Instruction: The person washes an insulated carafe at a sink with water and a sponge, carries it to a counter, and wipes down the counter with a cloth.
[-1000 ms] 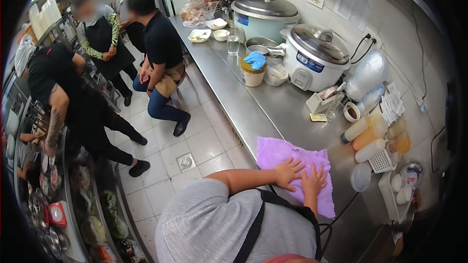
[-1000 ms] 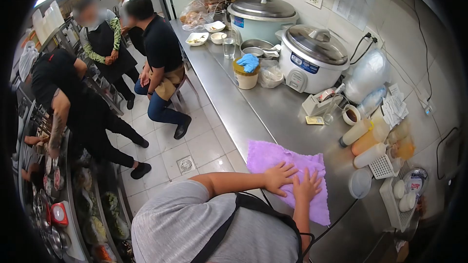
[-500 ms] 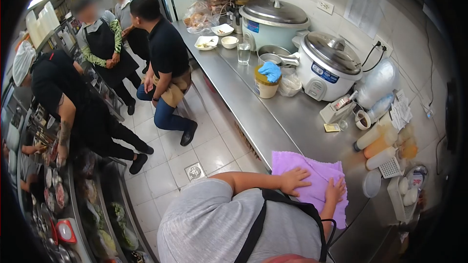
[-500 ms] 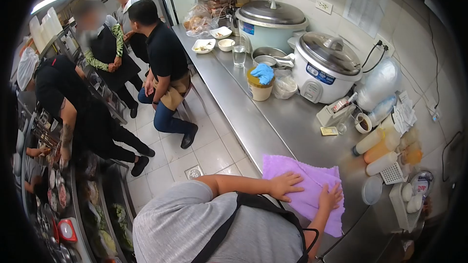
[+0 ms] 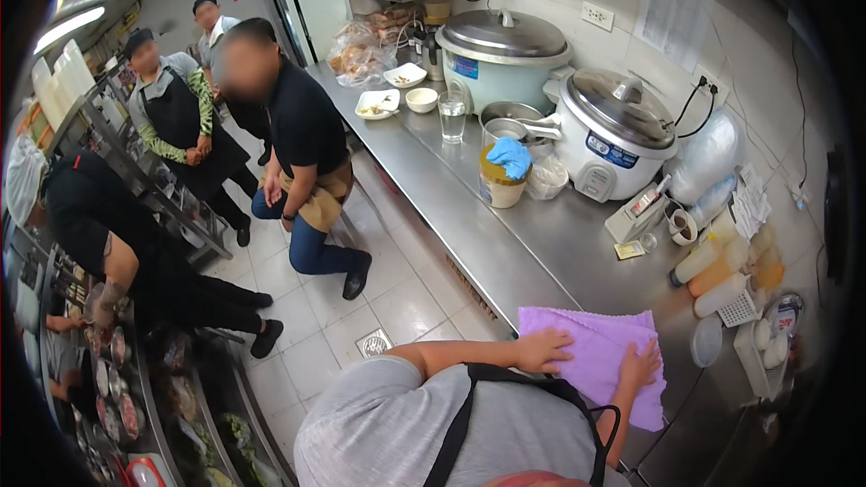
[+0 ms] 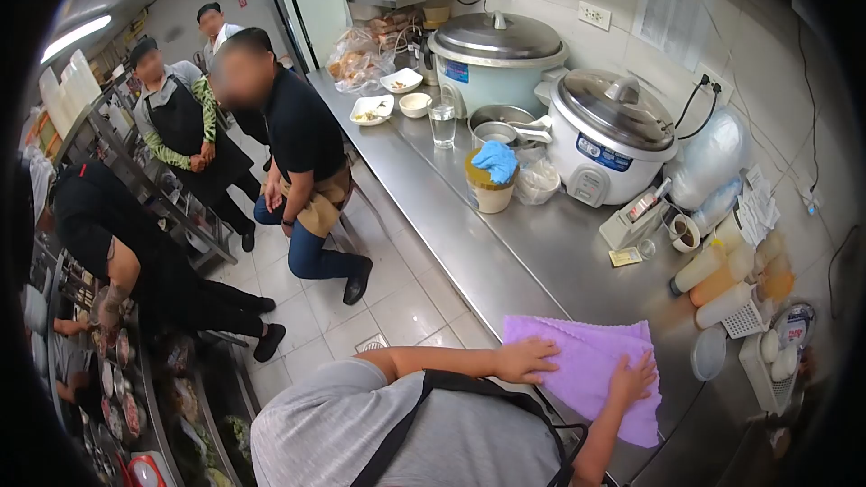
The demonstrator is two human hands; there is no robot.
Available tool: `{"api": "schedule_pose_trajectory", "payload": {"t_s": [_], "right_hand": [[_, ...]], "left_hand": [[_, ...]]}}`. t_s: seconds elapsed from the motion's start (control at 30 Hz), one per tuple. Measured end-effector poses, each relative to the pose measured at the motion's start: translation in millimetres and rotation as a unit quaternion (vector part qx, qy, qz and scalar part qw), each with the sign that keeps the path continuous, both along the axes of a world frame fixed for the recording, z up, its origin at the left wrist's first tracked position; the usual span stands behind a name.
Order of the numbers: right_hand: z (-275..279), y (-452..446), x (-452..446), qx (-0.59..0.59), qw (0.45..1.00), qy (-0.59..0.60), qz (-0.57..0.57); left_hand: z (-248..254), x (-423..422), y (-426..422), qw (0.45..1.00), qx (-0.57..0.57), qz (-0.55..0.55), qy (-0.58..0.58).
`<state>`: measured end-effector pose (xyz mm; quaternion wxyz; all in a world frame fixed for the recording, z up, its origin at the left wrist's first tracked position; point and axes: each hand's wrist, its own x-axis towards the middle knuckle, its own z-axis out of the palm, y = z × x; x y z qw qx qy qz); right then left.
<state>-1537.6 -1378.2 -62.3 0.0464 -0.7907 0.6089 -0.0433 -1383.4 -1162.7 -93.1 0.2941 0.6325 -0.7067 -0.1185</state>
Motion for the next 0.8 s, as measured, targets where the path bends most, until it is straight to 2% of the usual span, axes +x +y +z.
{"api": "schedule_pose_trajectory", "payload": {"t_s": [0.1,0.13,0.23,0.27,0.4,0.57,0.67,0.8], "right_hand": [[-5.4,-2.9,-1.1,-0.017,1.0,0.002,0.018],[-4.8,-4.0,-0.9,-0.012,0.999,0.01,0.032],[-0.7,-4.2,-2.7,0.001,0.997,0.027,0.075],[1.9,-4.2,-2.9,0.004,0.995,0.03,0.092],[-6.4,-17.9,-11.2,0.005,0.985,0.018,0.171],[4.8,-14.6,-20.3,0.013,0.967,0.014,0.254],[-10.2,-22.9,-26.3,-0.009,0.955,-0.024,0.296],[-6.4,-23.1,-24.0,-0.003,0.956,-0.025,0.292]], "left_hand": [[15.5,-0.6,-11.9,0.996,0.019,0.052,0.068],[13.5,-3.8,-20.5,0.99,-0.057,0.113,0.069],[26.7,-5.9,-37.7,0.968,0.04,0.24,0.062],[19.0,-6.5,-44.9,0.961,0.042,0.268,0.057],[13.9,-23.8,-47.4,0.947,-0.062,0.314,-0.023],[14.8,-25.0,-49.8,0.924,-0.067,0.375,-0.034],[11.5,-30.0,-47.1,0.911,-0.087,0.402,-0.032],[15.2,-28.3,-53.0,0.905,-0.068,0.418,-0.042]]}}
